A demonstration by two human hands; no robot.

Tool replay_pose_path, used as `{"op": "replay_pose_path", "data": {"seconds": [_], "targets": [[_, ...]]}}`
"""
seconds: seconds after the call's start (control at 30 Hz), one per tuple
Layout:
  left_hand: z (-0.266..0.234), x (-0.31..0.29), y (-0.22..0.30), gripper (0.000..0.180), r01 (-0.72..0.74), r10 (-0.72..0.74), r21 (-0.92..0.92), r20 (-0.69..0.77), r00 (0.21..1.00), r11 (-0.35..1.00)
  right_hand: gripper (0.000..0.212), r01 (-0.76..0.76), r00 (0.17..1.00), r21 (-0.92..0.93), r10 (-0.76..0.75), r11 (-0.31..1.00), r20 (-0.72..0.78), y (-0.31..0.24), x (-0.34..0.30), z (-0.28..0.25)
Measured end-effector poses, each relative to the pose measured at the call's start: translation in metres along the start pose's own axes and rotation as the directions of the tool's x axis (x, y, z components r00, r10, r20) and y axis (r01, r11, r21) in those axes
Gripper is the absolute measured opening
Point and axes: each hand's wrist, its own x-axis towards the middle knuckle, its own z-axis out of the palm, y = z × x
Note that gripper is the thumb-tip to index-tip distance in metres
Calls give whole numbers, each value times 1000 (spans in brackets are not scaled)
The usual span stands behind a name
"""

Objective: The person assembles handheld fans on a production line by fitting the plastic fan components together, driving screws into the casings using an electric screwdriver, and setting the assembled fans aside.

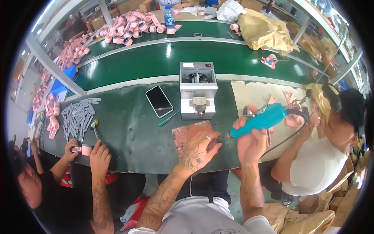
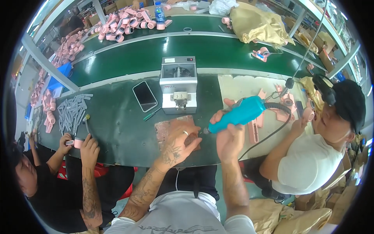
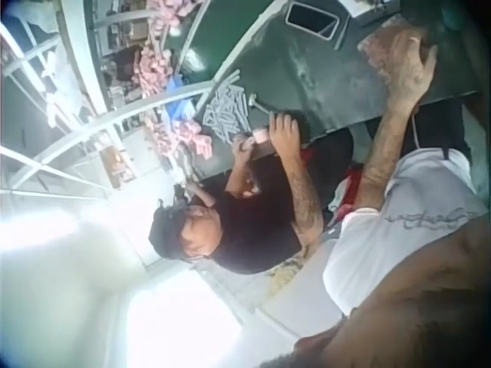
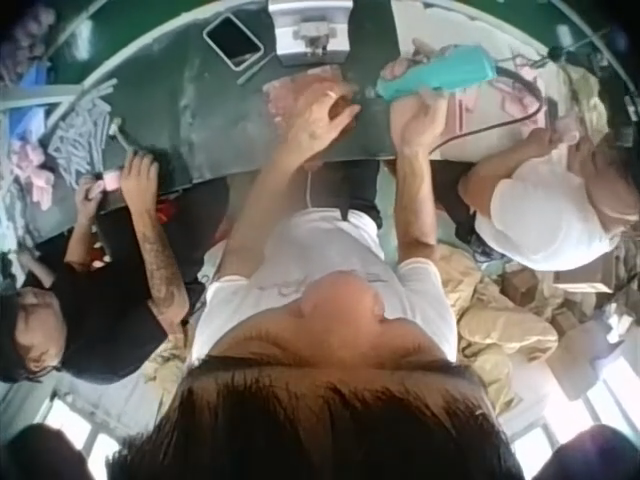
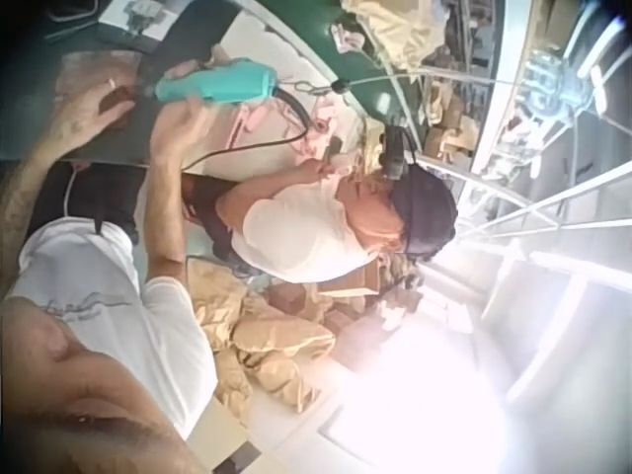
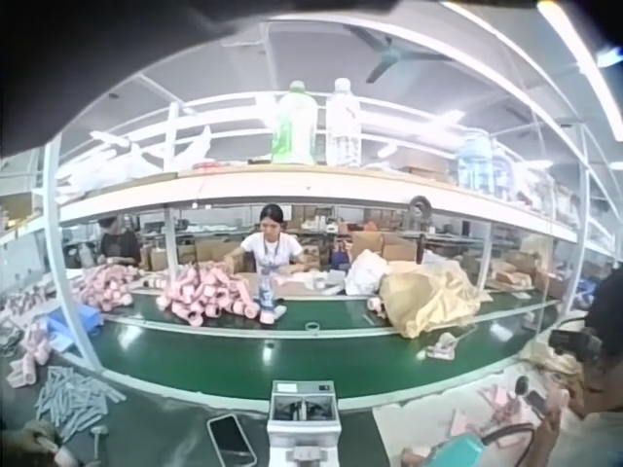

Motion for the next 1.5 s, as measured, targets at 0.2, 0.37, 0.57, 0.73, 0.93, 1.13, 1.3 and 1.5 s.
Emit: {"op": "replay_pose_path", "data": {"seconds": [0.2,0.37,0.57,0.73,0.93,1.13,1.3,1.5], "targets": [[3,-8,-11,12,-139,136,261,26,990,955,78,-34,999,7,33,999,38,-2,-11,0],[-22,38,-1,14,-151,165,231,-42,985,961,80,68,998,-53,-67,996,12,-5,-26,-24],[-52,134,-11,35,-161,314,560,-189,930,813,79,-53,995,-111,44,992,-86,-9,-50,-34],[-15,129,11,24,-283,319,201,-177,931,938,60,-28,996,-73,22,997,-90,-29,-65,-54],[64,87,12,33,-113,68,181,242,968,977,84,-20,985,-265,-27,964,-173,-41,-73,-76],[126,101,32,51,131,-250,299,405,880,945,103,-5,962,-348,-91,938,-259,-44,-76,-64],[139,96,13,57,117,-190,220,349,918,968,100,-50,985,-484,-36,874,-168,-47,-82,-67],[73,55,8,29,-138,136,70,33,990,988,90,1,991,-603,-83,798,-108,-43,-78,-65]]}}
